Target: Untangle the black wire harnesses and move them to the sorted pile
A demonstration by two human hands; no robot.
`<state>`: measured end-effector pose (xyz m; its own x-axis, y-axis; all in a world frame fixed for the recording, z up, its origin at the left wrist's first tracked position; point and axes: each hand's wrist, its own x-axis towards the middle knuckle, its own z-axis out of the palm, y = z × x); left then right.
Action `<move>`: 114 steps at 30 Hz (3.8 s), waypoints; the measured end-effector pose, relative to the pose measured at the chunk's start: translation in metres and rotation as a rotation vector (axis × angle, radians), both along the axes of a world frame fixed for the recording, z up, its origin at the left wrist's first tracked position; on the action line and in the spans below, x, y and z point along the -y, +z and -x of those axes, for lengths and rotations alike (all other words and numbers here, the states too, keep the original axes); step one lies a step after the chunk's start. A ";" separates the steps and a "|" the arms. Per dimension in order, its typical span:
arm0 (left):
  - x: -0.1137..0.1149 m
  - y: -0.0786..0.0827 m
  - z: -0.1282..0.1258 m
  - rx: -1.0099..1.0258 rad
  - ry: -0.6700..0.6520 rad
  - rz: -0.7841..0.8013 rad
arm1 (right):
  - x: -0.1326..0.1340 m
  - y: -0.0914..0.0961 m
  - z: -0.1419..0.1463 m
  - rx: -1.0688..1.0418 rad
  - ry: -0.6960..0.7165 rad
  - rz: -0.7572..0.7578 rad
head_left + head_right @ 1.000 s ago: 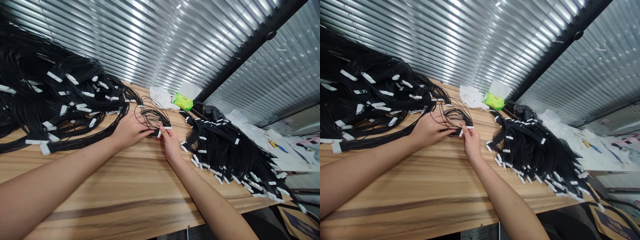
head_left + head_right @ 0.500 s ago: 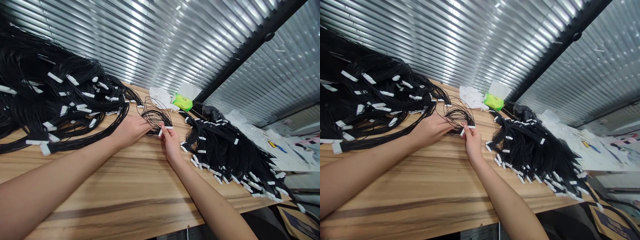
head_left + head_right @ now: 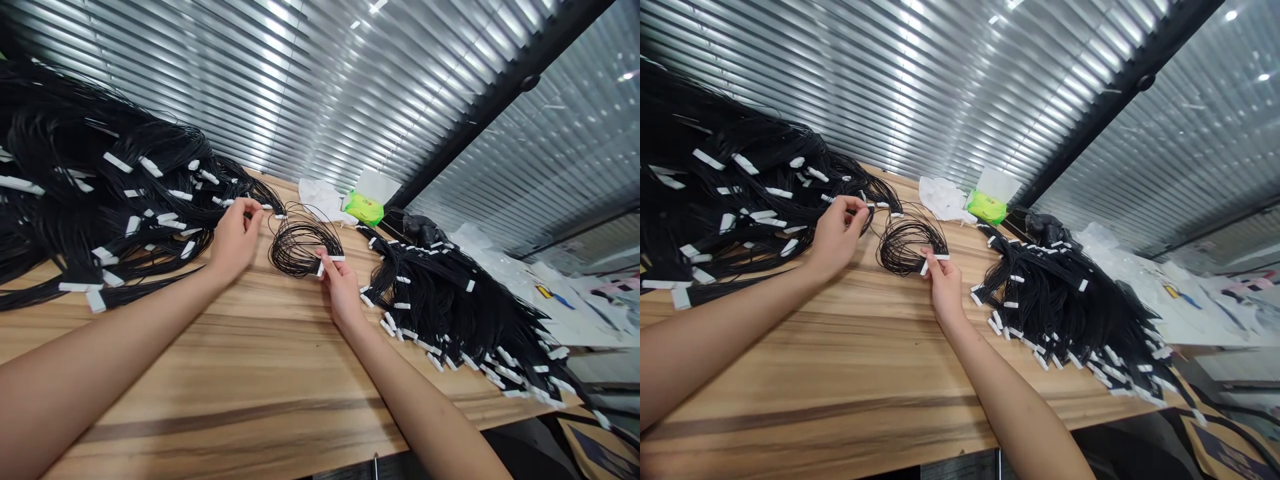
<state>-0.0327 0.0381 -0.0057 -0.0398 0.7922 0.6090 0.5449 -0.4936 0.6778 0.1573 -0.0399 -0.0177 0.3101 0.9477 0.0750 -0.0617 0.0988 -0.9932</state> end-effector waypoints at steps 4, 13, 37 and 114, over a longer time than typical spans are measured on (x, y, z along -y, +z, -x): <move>0.001 0.000 -0.001 0.043 -0.043 0.133 | 0.004 0.005 0.005 -0.009 0.062 0.006; 0.015 0.008 -0.005 -0.132 -0.053 0.070 | 0.001 -0.004 0.000 -0.032 0.014 -0.034; 0.028 0.006 -0.018 -0.605 -0.311 -0.469 | 0.006 0.006 0.006 0.072 -0.004 -0.023; 0.012 -0.002 -0.020 0.525 -0.355 -0.072 | 0.012 0.006 0.013 0.177 0.094 -0.023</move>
<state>-0.0124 0.0262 -0.0074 -0.0902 0.7699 0.6318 -0.0563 -0.6373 0.7686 0.1443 -0.0517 -0.0115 0.2002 0.9694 0.1421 0.1034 0.1233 -0.9870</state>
